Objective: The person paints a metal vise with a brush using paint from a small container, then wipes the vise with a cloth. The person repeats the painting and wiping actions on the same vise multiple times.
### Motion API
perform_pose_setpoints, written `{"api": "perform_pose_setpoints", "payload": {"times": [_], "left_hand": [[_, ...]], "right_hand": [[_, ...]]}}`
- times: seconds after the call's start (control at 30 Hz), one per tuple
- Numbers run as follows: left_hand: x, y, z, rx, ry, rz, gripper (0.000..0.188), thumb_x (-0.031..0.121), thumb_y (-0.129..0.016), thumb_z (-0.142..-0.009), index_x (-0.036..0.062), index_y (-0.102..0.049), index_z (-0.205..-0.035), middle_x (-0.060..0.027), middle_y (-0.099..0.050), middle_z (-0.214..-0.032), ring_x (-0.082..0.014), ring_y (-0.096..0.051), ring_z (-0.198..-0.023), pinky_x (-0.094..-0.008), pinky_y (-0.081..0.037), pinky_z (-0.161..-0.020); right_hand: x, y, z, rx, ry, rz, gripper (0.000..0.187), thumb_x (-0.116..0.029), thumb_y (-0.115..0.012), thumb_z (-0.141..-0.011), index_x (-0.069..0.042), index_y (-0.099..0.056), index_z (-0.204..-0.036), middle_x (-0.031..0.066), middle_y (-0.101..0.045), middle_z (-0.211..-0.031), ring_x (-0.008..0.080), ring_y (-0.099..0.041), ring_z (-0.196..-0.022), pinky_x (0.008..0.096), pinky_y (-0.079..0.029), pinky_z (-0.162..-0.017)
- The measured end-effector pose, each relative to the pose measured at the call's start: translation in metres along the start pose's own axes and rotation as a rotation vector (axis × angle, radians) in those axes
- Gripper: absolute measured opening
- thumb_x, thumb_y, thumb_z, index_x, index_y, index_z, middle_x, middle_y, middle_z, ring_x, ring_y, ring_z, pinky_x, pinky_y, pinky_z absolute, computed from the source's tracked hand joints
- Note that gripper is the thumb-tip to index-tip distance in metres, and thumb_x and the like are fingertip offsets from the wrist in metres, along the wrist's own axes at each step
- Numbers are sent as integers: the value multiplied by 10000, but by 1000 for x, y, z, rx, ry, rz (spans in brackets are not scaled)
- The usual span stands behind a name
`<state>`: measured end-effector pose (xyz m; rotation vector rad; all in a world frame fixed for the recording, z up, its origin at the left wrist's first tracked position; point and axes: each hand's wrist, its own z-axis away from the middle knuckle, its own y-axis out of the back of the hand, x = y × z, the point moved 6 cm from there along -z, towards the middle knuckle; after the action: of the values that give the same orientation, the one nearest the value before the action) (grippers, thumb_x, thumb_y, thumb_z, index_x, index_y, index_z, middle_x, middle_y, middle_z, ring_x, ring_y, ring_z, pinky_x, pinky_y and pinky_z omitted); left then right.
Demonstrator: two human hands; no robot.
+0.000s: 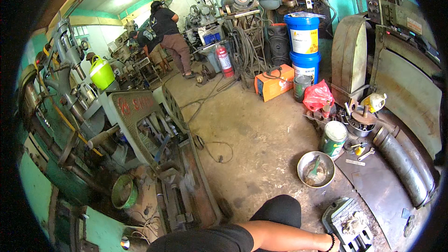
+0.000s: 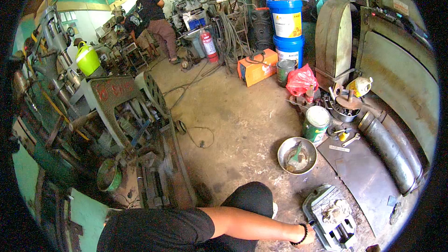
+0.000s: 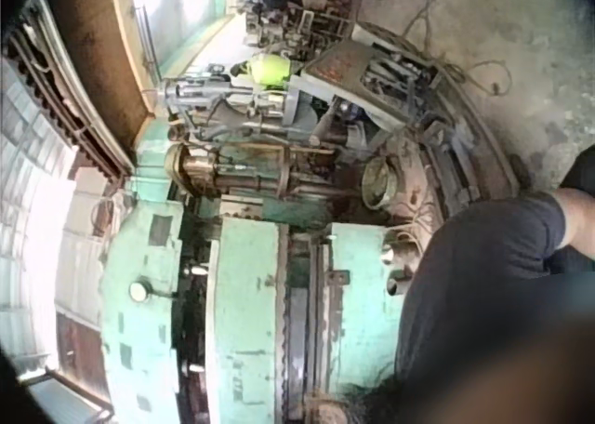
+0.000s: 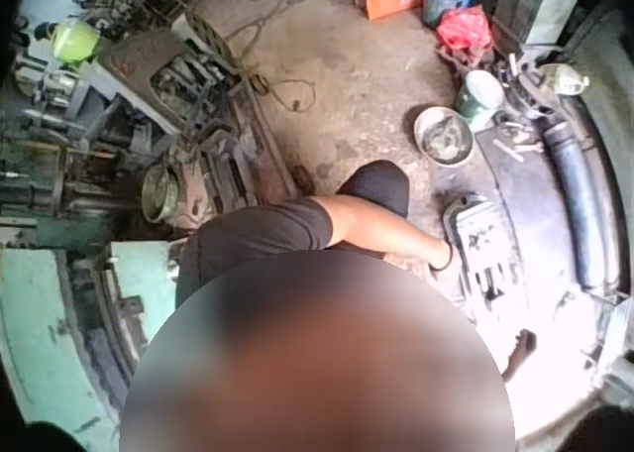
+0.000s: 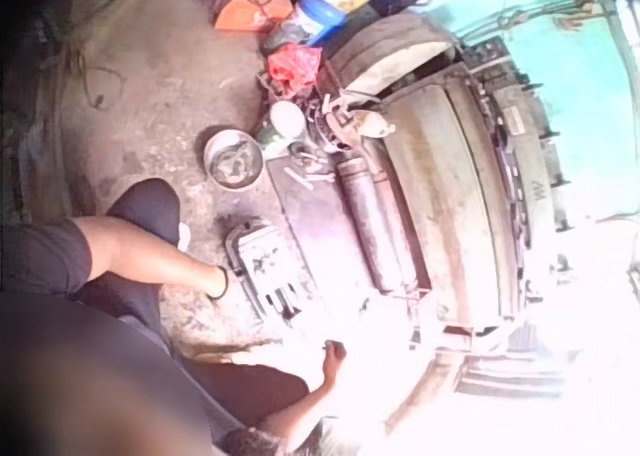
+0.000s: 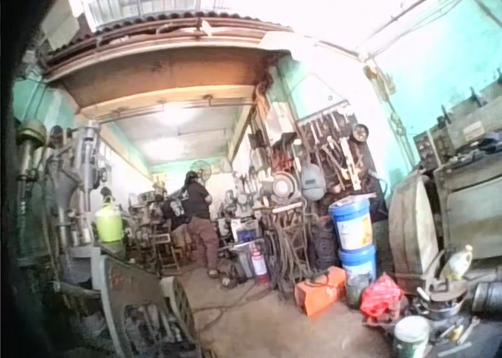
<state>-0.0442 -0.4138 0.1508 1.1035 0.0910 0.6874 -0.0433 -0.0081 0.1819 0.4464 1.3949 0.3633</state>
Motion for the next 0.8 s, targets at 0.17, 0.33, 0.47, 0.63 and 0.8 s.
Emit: {"api": "perform_pose_setpoints", "payload": {"times": [0.17,0.33,0.47,0.63,0.8], "left_hand": [[12,-15,4,35,18,-12,344,353,-697,-714,66,-755,-894,-163,-730,-897,-332,-709,-878,-446,-575,-756],[23,-30,10,-159,18,-92,361,333,-642,-750,58,-770,-947,-158,-732,-1010,-311,-699,-953,-440,-564,-817],[37,-22,15,-153,-3,-55,428,376,-632,-793,54,-736,-1054,-161,-717,-1061,-346,-672,-1014,-460,-536,-870],[49,-7,4,-38,-7,-43,323,296,-696,-739,76,-737,-972,-148,-728,-986,-326,-698,-941,-449,-575,-787],[53,-2,-17,47,-23,-22,220,163,-734,-584,119,-744,-800,-134,-705,-765,-329,-691,-745,-440,-563,-644]], "right_hand": [[-28,2,16,-15,18,-22,215,-291,-652,-937,-76,-646,-933,19,-670,-894,131,-585,-765,294,-431,-684],[-26,26,66,72,-24,-61,360,-372,-637,-950,-44,-635,-1099,57,-687,-1019,170,-607,-860,329,-456,-765],[-25,41,99,111,-63,0,419,-403,-619,-958,-33,-625,-1157,71,-682,-1062,189,-610,-904,344,-459,-798],[-23,53,125,178,-101,29,443,-417,-606,-963,-31,-619,-1180,79,-677,-1083,198,-608,-932,352,-458,-820],[-16,62,148,239,-147,78,467,-431,-593,-967,-29,-613,-1204,87,-671,-1104,208,-606,-960,360,-457,-841]]}}
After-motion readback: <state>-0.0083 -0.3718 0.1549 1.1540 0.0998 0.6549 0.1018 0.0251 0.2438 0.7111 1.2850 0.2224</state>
